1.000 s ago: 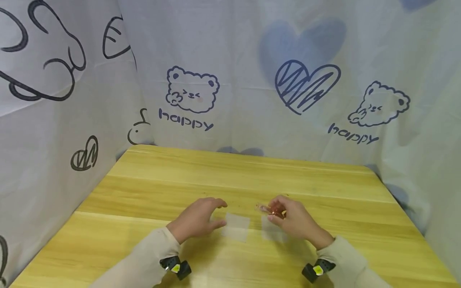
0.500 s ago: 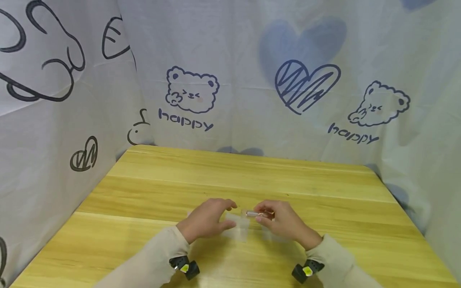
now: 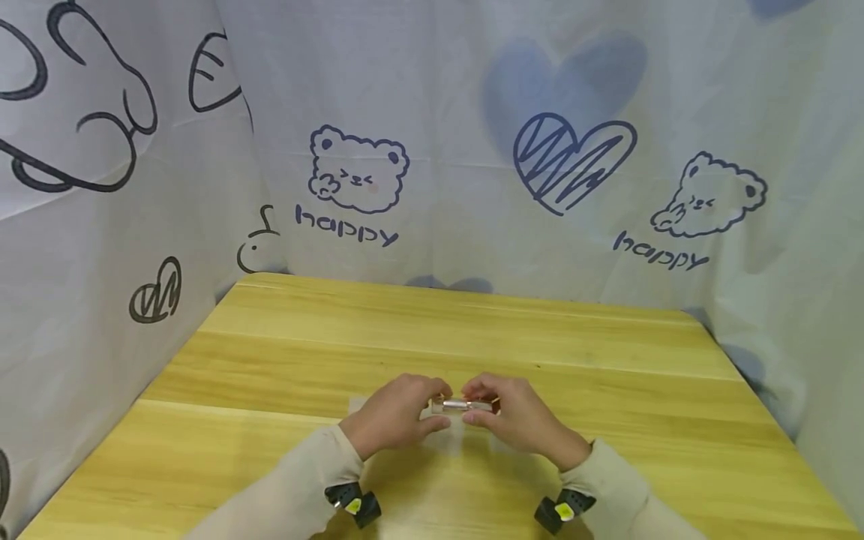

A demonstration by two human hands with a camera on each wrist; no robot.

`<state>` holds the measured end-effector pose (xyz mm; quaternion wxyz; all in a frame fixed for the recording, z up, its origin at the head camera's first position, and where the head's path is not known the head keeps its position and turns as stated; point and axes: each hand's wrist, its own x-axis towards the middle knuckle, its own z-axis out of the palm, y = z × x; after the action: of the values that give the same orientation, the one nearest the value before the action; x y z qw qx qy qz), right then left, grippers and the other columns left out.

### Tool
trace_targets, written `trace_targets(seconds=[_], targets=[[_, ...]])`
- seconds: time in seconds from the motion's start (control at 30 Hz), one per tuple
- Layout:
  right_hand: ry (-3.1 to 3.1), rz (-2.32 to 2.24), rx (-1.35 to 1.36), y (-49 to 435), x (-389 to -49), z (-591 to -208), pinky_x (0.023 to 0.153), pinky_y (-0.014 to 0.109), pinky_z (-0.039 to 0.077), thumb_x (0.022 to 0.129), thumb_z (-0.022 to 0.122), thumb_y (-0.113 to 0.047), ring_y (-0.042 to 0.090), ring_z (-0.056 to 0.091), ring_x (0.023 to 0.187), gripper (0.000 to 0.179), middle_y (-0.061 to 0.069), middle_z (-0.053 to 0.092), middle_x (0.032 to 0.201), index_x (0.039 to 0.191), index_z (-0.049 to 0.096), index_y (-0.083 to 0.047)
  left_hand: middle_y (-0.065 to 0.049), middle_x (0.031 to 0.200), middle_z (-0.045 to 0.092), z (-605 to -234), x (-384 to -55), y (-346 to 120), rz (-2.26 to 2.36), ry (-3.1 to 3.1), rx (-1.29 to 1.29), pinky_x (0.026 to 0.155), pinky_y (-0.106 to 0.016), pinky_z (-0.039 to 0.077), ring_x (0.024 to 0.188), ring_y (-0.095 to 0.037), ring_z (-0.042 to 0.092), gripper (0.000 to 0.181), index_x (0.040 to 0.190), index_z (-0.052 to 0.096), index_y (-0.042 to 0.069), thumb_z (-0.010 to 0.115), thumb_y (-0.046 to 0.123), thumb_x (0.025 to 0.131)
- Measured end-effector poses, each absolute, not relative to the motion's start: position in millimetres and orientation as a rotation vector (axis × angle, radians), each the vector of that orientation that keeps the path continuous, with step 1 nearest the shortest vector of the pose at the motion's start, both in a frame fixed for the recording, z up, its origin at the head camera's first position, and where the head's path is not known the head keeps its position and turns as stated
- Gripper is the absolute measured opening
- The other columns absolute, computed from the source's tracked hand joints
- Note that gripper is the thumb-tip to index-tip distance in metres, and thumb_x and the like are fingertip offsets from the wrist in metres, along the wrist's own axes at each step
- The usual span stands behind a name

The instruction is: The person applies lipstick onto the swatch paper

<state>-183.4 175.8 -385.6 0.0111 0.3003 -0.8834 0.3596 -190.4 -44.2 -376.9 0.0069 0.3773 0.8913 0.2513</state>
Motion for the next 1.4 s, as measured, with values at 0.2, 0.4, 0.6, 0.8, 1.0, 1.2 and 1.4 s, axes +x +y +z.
trace_targets(seconds=[0.2, 0.4, 0.6, 0.8, 1.0, 1.2, 1.4], targets=[[-2.751, 1.118, 0.934, 175.5, -183.6, -385.4, 0.066, 0.023, 0.053, 0.087, 0.074, -0.02, 0.011, 0.065, 0.081, 0.02, 0.002, 0.07, 0.093, 0.101, 0.069, -0.006, -0.004, 0.093, 0.069, -376.8, -189.8, -44.3, 0.775, 2.81, 1.207, 0.069, -0.027, 0.052, 0.081, -0.015, 0.064, 0.022, 0.105, 0.066, 0.004, 0.073, 0.018, 0.089], [-2.758, 1.151, 0.892, 175.9, -181.5, -383.9, 0.068, 0.023, 0.054, 0.086, 0.075, -0.016, 0.012, 0.065, 0.082, 0.018, 0.0, 0.069, 0.092, 0.1, 0.069, -0.007, -0.003, 0.089, 0.069, -375.5, -189.8, -45.3, 0.77, 2.827, 1.23, 0.065, -0.025, 0.051, 0.076, -0.011, 0.062, 0.018, 0.098, 0.066, 0.007, 0.073, 0.019, 0.088], [-2.771, 1.171, 0.856, 177.1, -180.3, -383.4, 0.069, 0.023, 0.054, 0.085, 0.076, -0.013, 0.013, 0.065, 0.084, 0.017, -0.001, 0.069, 0.092, 0.099, 0.068, -0.009, -0.003, 0.089, 0.068, -374.7, -190.1, -45.0, 0.777, 2.828, 1.248, 0.062, -0.024, 0.049, 0.072, -0.009, 0.06, 0.016, 0.097, 0.066, 0.007, 0.074, 0.018, 0.088], [-2.774, 1.162, 0.836, 179.8, -180.5, -384.2, 0.069, 0.023, 0.054, 0.085, 0.076, -0.016, 0.012, 0.065, 0.083, 0.017, -0.002, 0.069, 0.092, 0.099, 0.068, -0.009, -0.005, 0.091, 0.069, -373.6, -189.2, -44.7, 0.753, 2.843, 1.225, 0.063, -0.025, 0.05, 0.076, -0.012, 0.062, 0.017, 0.099, 0.066, 0.007, 0.073, 0.018, 0.088], [-2.789, 1.148, 0.737, 190.4, -180.7, -382.6, 0.069, 0.023, 0.053, 0.085, 0.076, -0.016, 0.013, 0.065, 0.085, 0.017, -0.003, 0.069, 0.092, 0.099, 0.068, -0.009, -0.006, 0.092, 0.068, -372.0, -189.1, -51.7, 0.733, 2.91, 1.152, 0.067, -0.032, 0.053, 0.082, -0.02, 0.065, 0.02, 0.101, 0.066, 0.006, 0.074, 0.017, 0.087], [-2.766, 1.171, 0.74, 199.1, -180.5, -379.3, 0.068, 0.023, 0.054, 0.085, 0.076, -0.016, 0.014, 0.066, 0.085, 0.017, -0.001, 0.069, 0.094, 0.098, 0.068, -0.009, -0.005, 0.093, 0.068, -371.7, -190.4, -54.9, 0.752, 2.913, 1.161, 0.07, -0.032, 0.053, 0.083, -0.018, 0.064, 0.023, 0.102, 0.067, 0.006, 0.076, 0.019, 0.086], [-2.775, 1.128, 0.705, 206.3, -178.5, -378.9, 0.066, 0.025, 0.053, 0.085, 0.076, -0.019, 0.012, 0.063, 0.082, 0.017, -0.004, 0.068, 0.093, 0.098, 0.068, -0.011, -0.005, 0.094, 0.062, -376.1, -188.6, -57.8, 0.752, 2.934, 1.154, 0.075, -0.034, 0.051, 0.087, -0.019, 0.059, 0.028, 0.106, 0.067, 0.007, 0.075, 0.025, 0.086]])
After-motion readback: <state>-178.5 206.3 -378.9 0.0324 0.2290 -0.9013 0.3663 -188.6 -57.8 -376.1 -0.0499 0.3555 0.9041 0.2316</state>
